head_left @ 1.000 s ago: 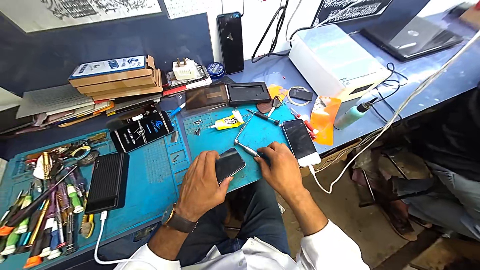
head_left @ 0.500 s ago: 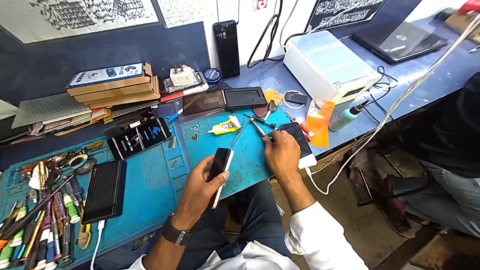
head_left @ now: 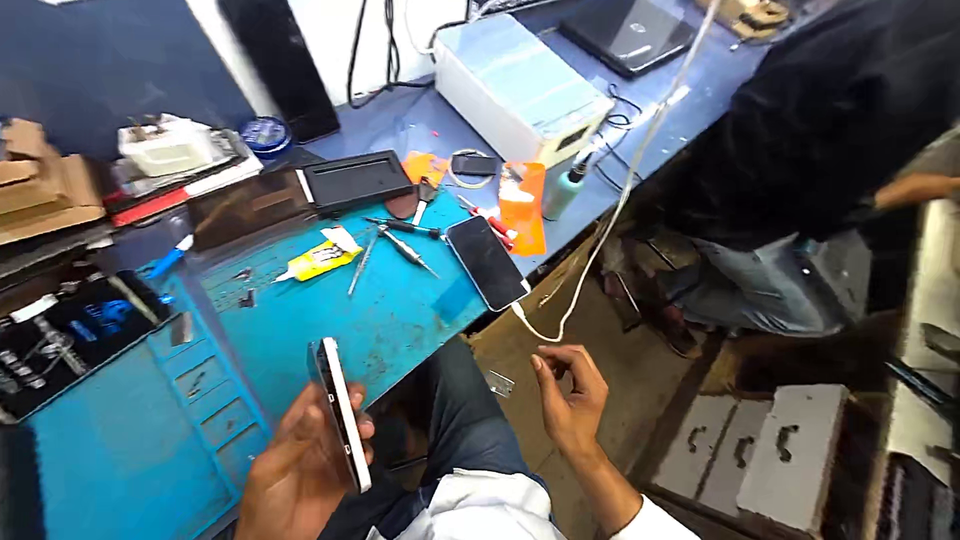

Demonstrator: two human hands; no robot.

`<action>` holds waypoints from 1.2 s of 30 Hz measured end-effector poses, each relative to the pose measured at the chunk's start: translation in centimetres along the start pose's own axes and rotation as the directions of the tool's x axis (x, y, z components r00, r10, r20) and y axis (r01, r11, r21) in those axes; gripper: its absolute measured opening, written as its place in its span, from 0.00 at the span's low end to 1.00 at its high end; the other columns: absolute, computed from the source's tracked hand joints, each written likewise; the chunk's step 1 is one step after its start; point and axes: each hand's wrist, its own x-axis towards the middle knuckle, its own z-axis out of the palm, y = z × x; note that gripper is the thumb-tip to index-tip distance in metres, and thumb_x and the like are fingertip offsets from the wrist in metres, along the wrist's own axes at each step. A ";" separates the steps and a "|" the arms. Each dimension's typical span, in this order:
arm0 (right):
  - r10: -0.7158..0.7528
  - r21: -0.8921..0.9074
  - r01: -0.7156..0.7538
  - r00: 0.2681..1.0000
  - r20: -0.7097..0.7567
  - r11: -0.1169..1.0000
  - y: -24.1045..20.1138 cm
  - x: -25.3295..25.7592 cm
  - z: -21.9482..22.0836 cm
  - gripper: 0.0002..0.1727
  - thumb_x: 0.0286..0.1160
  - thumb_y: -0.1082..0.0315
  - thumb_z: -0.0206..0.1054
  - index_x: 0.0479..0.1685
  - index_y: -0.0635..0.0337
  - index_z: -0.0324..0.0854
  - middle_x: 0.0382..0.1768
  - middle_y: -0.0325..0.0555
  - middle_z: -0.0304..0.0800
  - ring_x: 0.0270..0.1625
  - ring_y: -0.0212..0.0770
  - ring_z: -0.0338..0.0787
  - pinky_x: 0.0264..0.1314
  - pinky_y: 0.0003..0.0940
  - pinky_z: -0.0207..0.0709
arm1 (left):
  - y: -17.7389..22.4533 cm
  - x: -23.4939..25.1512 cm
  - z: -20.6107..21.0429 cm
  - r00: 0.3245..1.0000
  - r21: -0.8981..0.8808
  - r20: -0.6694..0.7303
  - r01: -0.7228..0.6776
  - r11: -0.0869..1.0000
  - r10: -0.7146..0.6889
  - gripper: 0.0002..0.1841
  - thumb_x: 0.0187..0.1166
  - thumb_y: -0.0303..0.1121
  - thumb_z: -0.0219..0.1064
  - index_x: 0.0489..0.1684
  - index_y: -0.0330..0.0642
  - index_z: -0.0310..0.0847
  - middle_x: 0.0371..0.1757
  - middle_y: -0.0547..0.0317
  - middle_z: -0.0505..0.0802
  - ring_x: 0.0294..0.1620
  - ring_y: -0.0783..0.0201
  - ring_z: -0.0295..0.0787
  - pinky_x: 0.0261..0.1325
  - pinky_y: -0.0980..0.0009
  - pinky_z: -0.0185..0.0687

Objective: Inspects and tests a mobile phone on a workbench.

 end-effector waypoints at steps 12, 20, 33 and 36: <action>0.872 0.277 -0.834 0.489 -0.029 0.477 17.9 8.1 -1.2 0.18 0.80 0.70 0.69 0.66 0.66 0.80 0.55 0.55 0.90 0.49 0.43 0.91 0.51 0.42 0.86 | 0.1 0.1 1.9 0.956 -0.158 0.256 0.186 0.970 -0.142 0.37 0.76 0.65 0.62 0.80 0.54 0.76 0.63 0.47 0.90 0.57 0.48 0.92 0.58 0.47 0.89; 0.649 0.178 -0.635 0.760 -0.026 0.751 24.4 18.9 0.3 0.26 0.73 0.74 0.75 0.72 0.66 0.77 0.58 0.56 0.89 0.55 0.40 0.91 0.62 0.39 0.85 | -0.4 -0.2 2.2 0.973 -0.135 0.192 0.155 0.979 -0.128 0.47 0.69 0.75 0.59 0.79 0.45 0.75 0.52 0.51 0.89 0.48 0.53 0.90 0.52 0.54 0.89; 0.821 -0.307 -0.763 0.547 0.163 0.569 25.8 2.5 -1.9 0.17 0.86 0.58 0.64 0.49 0.66 0.88 0.45 0.59 0.92 0.50 0.55 0.89 0.58 0.61 0.79 | -1.3 0.3 2.1 0.965 -0.090 0.207 0.181 0.979 -0.159 0.45 0.68 0.76 0.58 0.73 0.46 0.79 0.49 0.48 0.90 0.45 0.52 0.91 0.50 0.55 0.89; 0.882 -0.351 -0.809 0.430 0.193 0.471 25.4 -4.3 -3.6 0.19 0.88 0.55 0.63 0.47 0.63 0.89 0.45 0.56 0.94 0.49 0.53 0.90 0.56 0.59 0.79 | -1.5 0.3 1.9 0.966 -0.104 0.209 0.178 0.979 -0.153 0.44 0.68 0.73 0.61 0.71 0.44 0.79 0.45 0.49 0.90 0.42 0.53 0.90 0.48 0.56 0.89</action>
